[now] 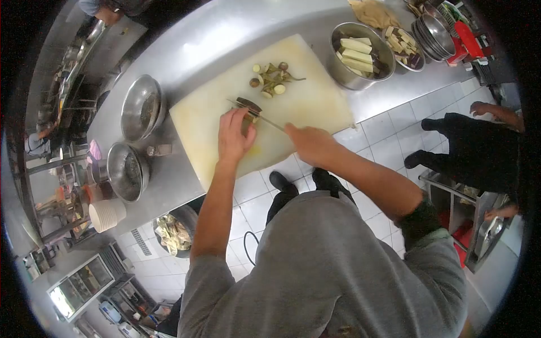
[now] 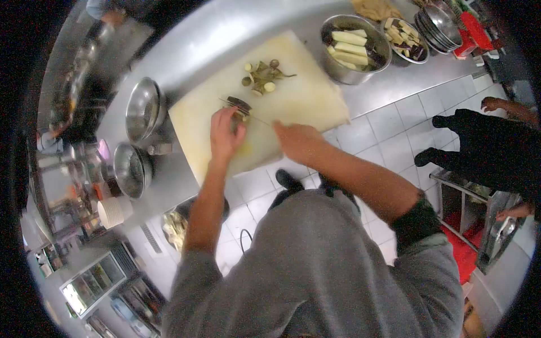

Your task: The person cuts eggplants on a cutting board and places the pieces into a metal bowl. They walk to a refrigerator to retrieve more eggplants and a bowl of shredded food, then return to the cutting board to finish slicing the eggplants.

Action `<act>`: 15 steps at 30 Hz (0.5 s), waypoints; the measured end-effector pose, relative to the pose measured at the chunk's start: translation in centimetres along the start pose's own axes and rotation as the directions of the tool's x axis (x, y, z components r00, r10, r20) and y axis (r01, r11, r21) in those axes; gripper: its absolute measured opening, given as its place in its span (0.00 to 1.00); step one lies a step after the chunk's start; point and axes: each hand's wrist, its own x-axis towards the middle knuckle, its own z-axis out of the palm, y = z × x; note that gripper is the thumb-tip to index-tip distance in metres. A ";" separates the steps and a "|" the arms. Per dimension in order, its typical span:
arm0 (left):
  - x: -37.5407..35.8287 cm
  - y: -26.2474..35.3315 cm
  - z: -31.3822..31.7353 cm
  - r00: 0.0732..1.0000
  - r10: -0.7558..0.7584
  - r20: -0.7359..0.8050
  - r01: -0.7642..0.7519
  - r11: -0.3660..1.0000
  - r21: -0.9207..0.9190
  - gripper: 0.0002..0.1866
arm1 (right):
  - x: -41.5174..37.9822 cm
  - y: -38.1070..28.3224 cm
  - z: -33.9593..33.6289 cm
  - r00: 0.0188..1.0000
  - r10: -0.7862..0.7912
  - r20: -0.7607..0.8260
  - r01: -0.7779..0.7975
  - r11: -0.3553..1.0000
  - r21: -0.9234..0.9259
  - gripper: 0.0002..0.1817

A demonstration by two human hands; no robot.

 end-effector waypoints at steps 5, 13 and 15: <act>-2.9 -0.8 -1.6 0.991 -0.102 0.086 0.103 0.995 -0.006 0.19 | -9.5 2.5 -4.7 0.913 0.235 0.333 -0.245 0.970 -0.014 0.13; -3.0 -0.4 -1.9 0.998 -0.054 0.042 0.055 0.998 -0.009 0.18 | -9.5 0.3 -3.7 0.973 0.164 0.162 -0.158 0.986 -0.047 0.11; -3.0 -0.1 -2.0 0.997 -0.067 0.049 0.068 0.998 -0.017 0.18 | -8.3 -0.4 -2.9 0.985 0.117 0.125 -0.114 0.993 -0.033 0.12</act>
